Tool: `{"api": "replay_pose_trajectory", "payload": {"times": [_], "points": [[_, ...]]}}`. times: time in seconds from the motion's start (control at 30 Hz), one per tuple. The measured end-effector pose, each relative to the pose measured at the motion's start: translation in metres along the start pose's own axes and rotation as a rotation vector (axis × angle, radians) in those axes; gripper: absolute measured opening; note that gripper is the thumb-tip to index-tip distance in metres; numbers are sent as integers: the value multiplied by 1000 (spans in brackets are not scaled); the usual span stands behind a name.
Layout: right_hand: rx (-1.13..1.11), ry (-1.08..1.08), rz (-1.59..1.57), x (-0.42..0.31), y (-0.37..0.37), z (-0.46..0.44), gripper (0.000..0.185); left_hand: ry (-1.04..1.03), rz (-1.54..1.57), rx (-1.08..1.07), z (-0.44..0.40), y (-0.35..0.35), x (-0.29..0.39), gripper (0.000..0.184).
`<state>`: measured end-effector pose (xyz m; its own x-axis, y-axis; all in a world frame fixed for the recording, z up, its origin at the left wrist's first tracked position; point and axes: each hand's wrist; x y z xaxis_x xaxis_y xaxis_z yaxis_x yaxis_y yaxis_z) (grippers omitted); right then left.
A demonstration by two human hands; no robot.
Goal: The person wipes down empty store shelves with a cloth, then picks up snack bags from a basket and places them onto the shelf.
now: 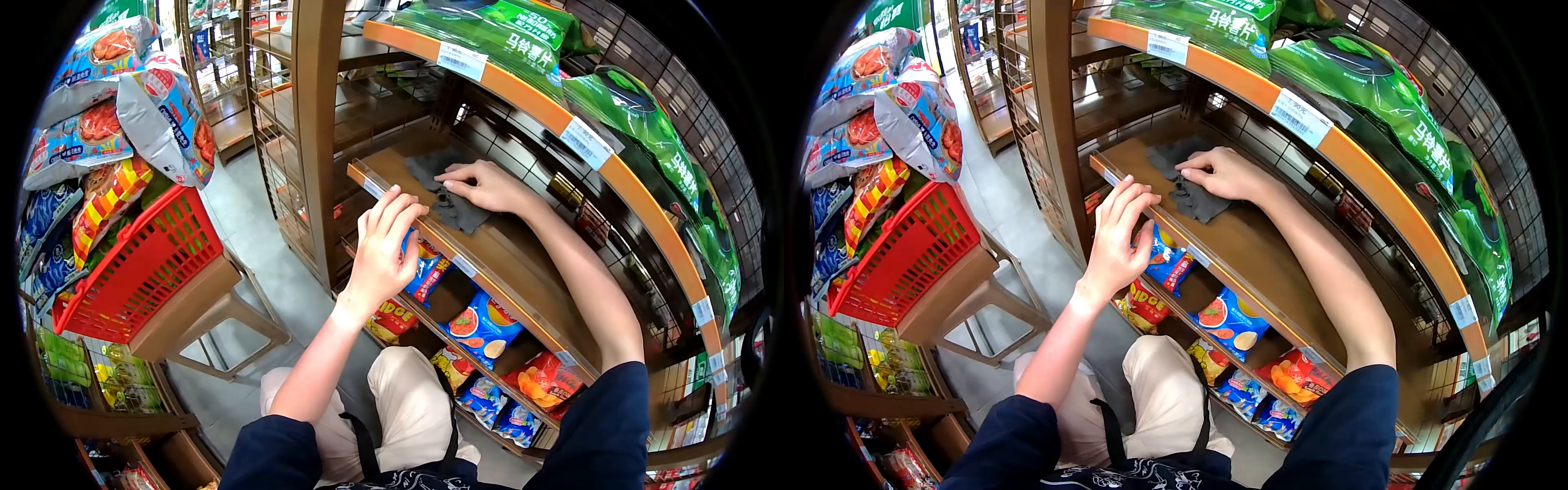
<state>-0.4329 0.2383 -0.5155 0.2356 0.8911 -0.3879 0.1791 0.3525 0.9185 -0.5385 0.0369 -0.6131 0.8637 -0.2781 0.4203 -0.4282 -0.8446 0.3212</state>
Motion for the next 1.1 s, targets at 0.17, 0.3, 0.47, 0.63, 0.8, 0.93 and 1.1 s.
{"api": "replay_pose_trajectory", "payload": {"times": [0.17, 0.3, 0.47, 0.63, 0.8, 0.93, 1.1], "points": [[107, 88, 91, 5, -40, 4, 41, -18, 13, -10, 1, -1, -3, 42], [41, 28, 191, -9, -46, -15, 57, -11, 15, 17, 1, -4, -5, 38], [37, -217, 218, -13, -52, -40, 65, -6, 9, 56, 1, -8, -6, 33], [-63, -517, 179, -34, -39, -23, 62, -21, -13, 73, -1, -10, -4, 26], [-289, -544, 222, -40, -12, 26, 63, 6, -14, 24, -7, -17, -6, 28], [-308, -570, 205, -45, -9, 51, 65, 5, -21, 6, -10, -16, -8, 25], [-285, -506, 189, -42, -20, 41, 64, -83, 22, 69, -18, -18, -11, 19]]}}
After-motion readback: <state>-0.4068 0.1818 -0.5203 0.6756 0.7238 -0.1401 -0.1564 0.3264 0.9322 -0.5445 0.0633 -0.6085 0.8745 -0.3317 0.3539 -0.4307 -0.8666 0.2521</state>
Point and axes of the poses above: each hand's wrist, its own z-axis away from the middle knuckle, its own y-axis out of the back of the hand, x = y × z, and after that the axes turned 2 degrees about x, right-handed
